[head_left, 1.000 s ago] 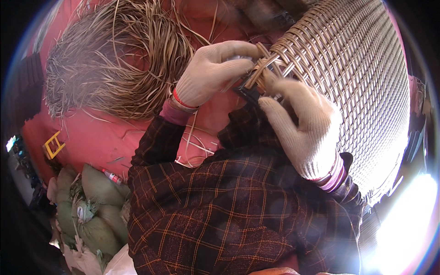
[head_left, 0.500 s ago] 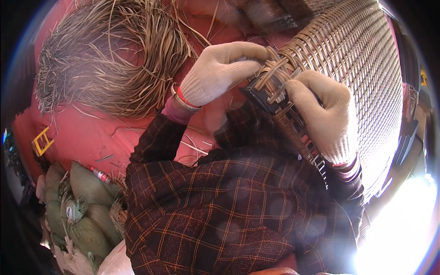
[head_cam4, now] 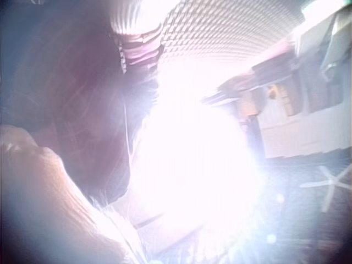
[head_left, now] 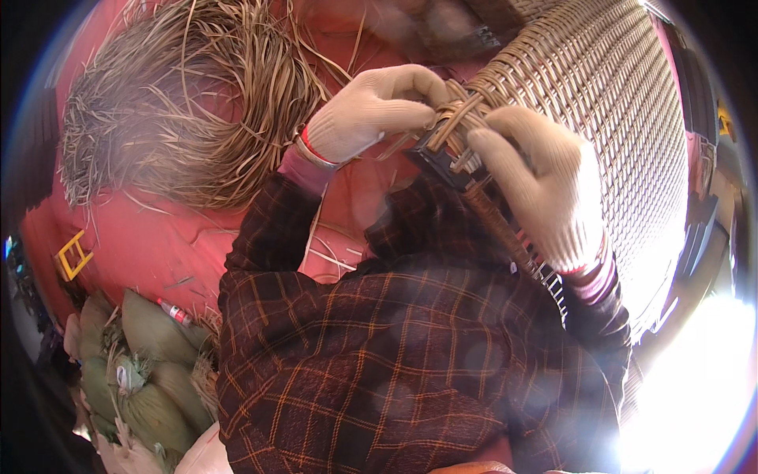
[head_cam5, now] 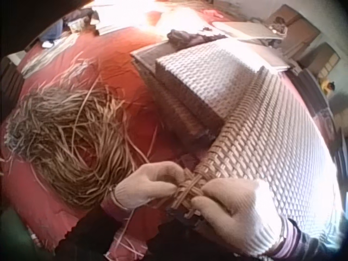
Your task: The person weaves thin strips of material into a large rectangular basket frame, threading each strip through the vertical ribs and pulling it taut. The person repeatedly adjusts the woven section and continues adding strips along the edge of the basket.
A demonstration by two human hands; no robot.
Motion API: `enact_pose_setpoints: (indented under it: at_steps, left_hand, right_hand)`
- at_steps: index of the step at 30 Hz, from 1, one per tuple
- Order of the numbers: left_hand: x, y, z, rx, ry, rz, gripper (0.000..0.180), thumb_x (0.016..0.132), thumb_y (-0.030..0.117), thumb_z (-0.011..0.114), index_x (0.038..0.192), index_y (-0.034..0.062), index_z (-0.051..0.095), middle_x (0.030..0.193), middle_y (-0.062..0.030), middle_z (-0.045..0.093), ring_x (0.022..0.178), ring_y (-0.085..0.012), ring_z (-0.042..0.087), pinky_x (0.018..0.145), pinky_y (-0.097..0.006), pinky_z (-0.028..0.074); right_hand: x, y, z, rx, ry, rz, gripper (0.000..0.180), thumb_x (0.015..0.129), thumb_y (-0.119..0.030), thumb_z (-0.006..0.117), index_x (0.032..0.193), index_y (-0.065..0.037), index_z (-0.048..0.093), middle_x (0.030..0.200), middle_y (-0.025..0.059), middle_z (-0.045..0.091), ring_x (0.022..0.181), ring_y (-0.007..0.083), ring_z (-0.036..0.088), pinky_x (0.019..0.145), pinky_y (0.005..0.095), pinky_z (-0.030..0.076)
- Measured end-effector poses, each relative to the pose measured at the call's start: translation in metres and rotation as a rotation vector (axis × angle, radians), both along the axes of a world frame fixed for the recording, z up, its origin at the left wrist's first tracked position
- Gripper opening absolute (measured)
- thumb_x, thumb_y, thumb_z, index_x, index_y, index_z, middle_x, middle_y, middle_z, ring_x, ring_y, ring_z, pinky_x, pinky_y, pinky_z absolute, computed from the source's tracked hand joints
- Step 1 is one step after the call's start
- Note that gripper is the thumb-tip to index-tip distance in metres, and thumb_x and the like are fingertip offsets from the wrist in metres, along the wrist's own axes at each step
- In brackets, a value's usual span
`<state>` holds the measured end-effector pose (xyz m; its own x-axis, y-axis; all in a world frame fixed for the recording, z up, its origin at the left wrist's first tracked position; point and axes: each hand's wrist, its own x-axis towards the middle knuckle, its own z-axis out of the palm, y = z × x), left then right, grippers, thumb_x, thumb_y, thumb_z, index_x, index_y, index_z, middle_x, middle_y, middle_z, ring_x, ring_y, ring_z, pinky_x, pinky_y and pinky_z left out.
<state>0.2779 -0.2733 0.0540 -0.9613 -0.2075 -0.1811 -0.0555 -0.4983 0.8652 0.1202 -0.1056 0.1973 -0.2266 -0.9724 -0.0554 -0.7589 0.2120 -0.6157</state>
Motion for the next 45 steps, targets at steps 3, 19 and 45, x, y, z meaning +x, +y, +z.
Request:
enact_pose_setpoints:
  at_steps: [3, 19, 45]
  left_hand:
    - [-0.002, -0.01, 0.001, 0.027, -0.001, -0.099, 0.016, 0.099, 0.012, 0.071, 0.11, -0.0001, 0.069, 0.119, -0.0079, 0.073, 0.089, -0.007, 0.069, 0.066, -0.021, 0.054]
    - [-0.021, -0.034, 0.016, -0.784, -0.036, -0.071, 0.01, 0.098, 0.004, 0.071, 0.106, -0.0013, 0.069, 0.111, -0.0089, 0.075, 0.102, -0.0134, 0.07, 0.091, -0.031, 0.058]
    - [-0.037, 0.026, -0.005, 0.018, -0.032, 0.33, 0.029, 0.109, 0.009, 0.066, 0.133, -0.0063, 0.072, 0.119, -0.0119, 0.08, 0.102, -0.0139, 0.077, 0.091, -0.027, 0.063]
  right_hand:
    - [0.006, 0.02, 0.003, 0.041, -0.067, -0.135, 0.021, 0.094, -0.013, 0.08, 0.113, -0.004, 0.076, 0.092, 0.0147, 0.074, 0.082, 0.0319, 0.073, 0.073, 0.0396, 0.057]
    - [0.013, 0.042, -0.017, -0.216, -0.034, 0.284, 0.024, 0.086, -0.014, 0.082, 0.106, -0.008, 0.069, 0.077, 0.0052, 0.062, 0.072, 0.0264, 0.068, 0.062, 0.0404, 0.053]
    - [0.013, 0.041, -0.023, -0.231, -0.016, 0.26, 0.026, 0.082, -0.012, 0.084, 0.105, -0.007, 0.071, 0.075, 0.0044, 0.064, 0.067, 0.0241, 0.066, 0.058, 0.0375, 0.052]
